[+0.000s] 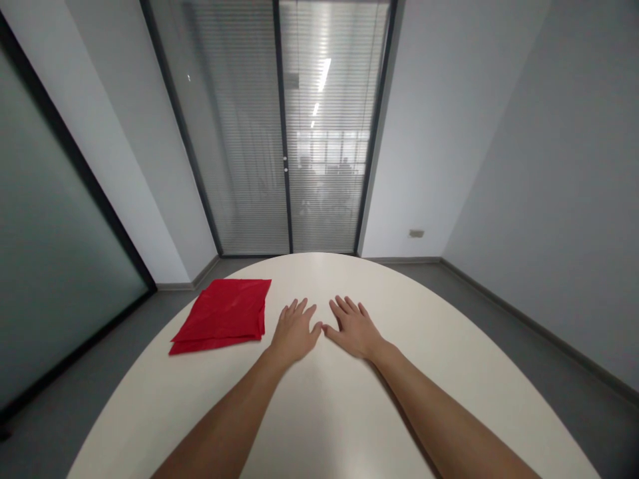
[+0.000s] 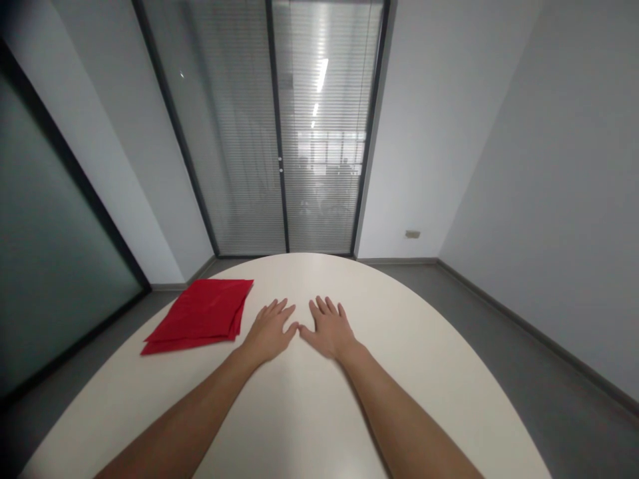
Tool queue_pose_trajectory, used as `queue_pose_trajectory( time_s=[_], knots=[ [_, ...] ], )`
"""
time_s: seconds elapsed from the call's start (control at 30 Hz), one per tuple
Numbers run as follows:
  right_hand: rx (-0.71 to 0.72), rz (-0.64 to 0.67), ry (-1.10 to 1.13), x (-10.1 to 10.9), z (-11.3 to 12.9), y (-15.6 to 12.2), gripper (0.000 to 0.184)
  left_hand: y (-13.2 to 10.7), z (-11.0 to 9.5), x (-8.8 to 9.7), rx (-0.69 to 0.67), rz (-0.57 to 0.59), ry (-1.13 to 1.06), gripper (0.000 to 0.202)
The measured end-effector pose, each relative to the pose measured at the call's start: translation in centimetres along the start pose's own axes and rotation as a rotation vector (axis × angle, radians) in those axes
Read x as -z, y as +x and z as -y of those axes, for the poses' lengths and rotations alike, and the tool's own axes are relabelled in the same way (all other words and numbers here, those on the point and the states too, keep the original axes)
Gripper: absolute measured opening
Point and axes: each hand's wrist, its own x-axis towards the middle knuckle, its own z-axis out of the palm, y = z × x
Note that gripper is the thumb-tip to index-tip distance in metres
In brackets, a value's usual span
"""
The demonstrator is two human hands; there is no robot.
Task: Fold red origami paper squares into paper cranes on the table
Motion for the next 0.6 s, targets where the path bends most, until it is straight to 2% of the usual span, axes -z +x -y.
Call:
queue_pose_trajectory(
  time_s=[0.07,0.2,0.27,0.4,0.5,0.6],
  knots=[
    [0.002,0.003,0.007,0.1,0.0,0.0,0.079,0.3,-0.1,1.6,0.033,-0.024,0.015,0.051],
    [0.007,0.000,0.022,0.2,0.0,-0.2,0.081,0.8,0.9,5.5,0.144,-0.168,0.075,0.052],
    [0.010,0.004,0.026,0.2,-0.1,-0.3,0.081,0.8,1.9,6.5,0.255,-0.178,0.126,0.056],
    [0.015,0.011,0.030,0.2,-0.3,-0.3,0.082,0.4,3.7,5.9,0.469,0.010,0.165,0.071],
    [0.016,0.014,0.033,0.2,-0.4,-0.3,0.082,0.2,4.4,4.7,0.496,0.148,0.173,0.075],
    [0.016,0.022,0.033,0.4,-0.3,-0.4,0.082,0.2,4.4,4.2,0.494,0.197,0.175,0.073]
  ],
)
